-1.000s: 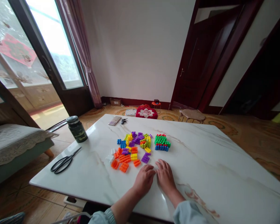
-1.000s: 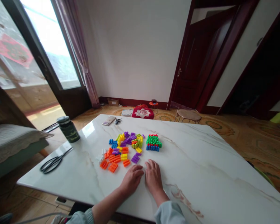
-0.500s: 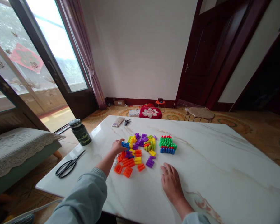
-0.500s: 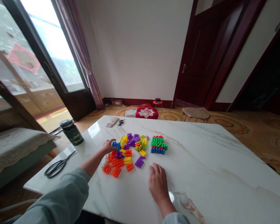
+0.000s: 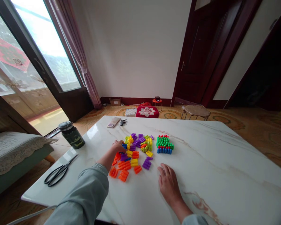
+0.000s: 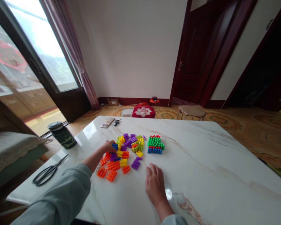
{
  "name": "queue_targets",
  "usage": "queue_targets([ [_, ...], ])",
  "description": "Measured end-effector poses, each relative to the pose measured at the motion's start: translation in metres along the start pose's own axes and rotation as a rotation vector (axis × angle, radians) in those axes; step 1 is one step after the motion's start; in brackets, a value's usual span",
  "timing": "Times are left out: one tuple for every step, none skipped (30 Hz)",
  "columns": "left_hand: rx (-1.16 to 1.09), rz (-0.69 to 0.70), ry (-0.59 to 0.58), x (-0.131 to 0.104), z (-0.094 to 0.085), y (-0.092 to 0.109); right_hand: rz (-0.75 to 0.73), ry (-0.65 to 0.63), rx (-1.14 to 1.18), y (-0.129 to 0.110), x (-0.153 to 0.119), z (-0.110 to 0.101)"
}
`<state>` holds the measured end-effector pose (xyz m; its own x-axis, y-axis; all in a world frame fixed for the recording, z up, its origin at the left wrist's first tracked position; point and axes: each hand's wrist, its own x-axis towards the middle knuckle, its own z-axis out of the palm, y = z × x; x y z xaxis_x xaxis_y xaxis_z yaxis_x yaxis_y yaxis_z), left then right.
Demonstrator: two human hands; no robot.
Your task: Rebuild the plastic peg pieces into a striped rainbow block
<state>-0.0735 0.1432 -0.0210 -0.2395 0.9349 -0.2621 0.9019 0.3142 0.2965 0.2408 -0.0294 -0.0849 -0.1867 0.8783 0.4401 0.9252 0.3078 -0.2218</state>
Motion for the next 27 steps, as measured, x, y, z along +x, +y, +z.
queue_targets([
  [0.009,-0.008,0.007,-0.001,0.002,0.002,0.0,-0.005,-0.003,0.0,0.0,0.0],
  [0.016,-0.013,0.018,-0.002,0.004,0.004,0.0,-0.008,-0.004,0.0,0.0,0.0],
  [0.021,-0.015,0.034,-0.003,0.007,0.005,0.0,-0.011,-0.004,0.0,0.0,0.0],
  [0.026,-0.014,0.055,-0.005,0.01,0.006,0.0,-0.011,-0.004,0.0,0.0,0.0],
  [0.029,-0.011,0.08,-0.008,0.014,0.007,0.001,-0.011,-0.002,0.0,0.0,-0.001],
  [0.031,-0.005,0.105,-0.011,0.017,0.008,0.001,-0.01,0.0,0.0,0.0,-0.001],
  [0.031,0.003,0.13,-0.014,0.02,0.008,0.002,-0.009,0.003,0.0,0.0,-0.001],
  [0.029,0.012,0.153,-0.016,0.023,0.009,0.003,-0.009,0.006,0.0,0.0,-0.001],
  [0.025,0.023,0.171,-0.018,0.024,0.009,0.004,-0.01,0.01,0.0,0.0,-0.001],
  [0.019,0.034,0.184,-0.02,0.026,0.008,0.005,-0.011,0.014,0.0,0.0,-0.001],
  [0.008,0.048,0.193,-0.021,0.026,0.008,0.004,-0.011,0.019,0.001,0.0,-0.001],
  [-0.006,0.063,0.2,-0.022,0.026,0.008,0.005,-0.01,0.024,0.001,0.001,-0.001],
  [-0.024,0.078,0.205,-0.022,0.026,0.007,0.007,-0.009,0.028,0.001,0.001,-0.001],
  [-0.046,0.092,0.21,-0.022,0.025,0.007,0.008,-0.008,0.031,0.001,0.001,-0.001],
  [-0.074,0.104,0.218,-0.022,0.024,0.006,0.01,-0.01,0.032,0.0,0.001,-0.001],
  [-0.107,0.111,0.227,-0.022,0.023,0.006,0.011,-0.013,0.031,0.0,0.001,-0.002],
  [-0.147,0.113,0.24,-0.022,0.022,0.005,0.013,-0.019,0.026,0.0,0.001,-0.002],
  [-0.192,0.108,0.257,-0.022,0.02,0.004,0.014,-0.024,0.021,-0.001,0.001,-0.003],
  [-0.244,0.098,0.277,-0.022,0.018,0.004,0.015,-0.03,0.014,-0.001,0.001,-0.003],
  [-0.302,0.083,0.3,-0.023,0.015,0.003,0.015,-0.034,0.008,-0.001,0.002,-0.004],
  [-0.364,0.064,0.323,-0.024,0.012,0.002,0.015,-0.036,0.004,-0.001,0.002,-0.004],
  [-0.43,0.043,0.347,-0.025,0.009,0.002,0.015,-0.036,0.002,-0.001,0.002,-0.004],
  [-0.5,0.02,0.369,-0.026,0.005,0.001,0.013,-0.036,0.002,-0.001,0.002,-0.004],
  [-0.576,-0.004,0.386,-0.027,0.002,0.002,0.011,-0.035,0.004,-0.001,0.002,-0.004],
  [-0.657,-0.029,0.399,-0.028,0.0,0.003,0.009,-0.034,0.007,-0.001,0.002,-0.004],
  [-0.745,-0.052,0.407,-0.03,-0.002,0.006,0.008,-0.034,0.011,-0.001,0.002,-0.004],
  [-0.841,-0.073,0.41,-0.032,-0.002,0.01,0.006,-0.033,0.014,-0.001,0.002,-0.004],
])
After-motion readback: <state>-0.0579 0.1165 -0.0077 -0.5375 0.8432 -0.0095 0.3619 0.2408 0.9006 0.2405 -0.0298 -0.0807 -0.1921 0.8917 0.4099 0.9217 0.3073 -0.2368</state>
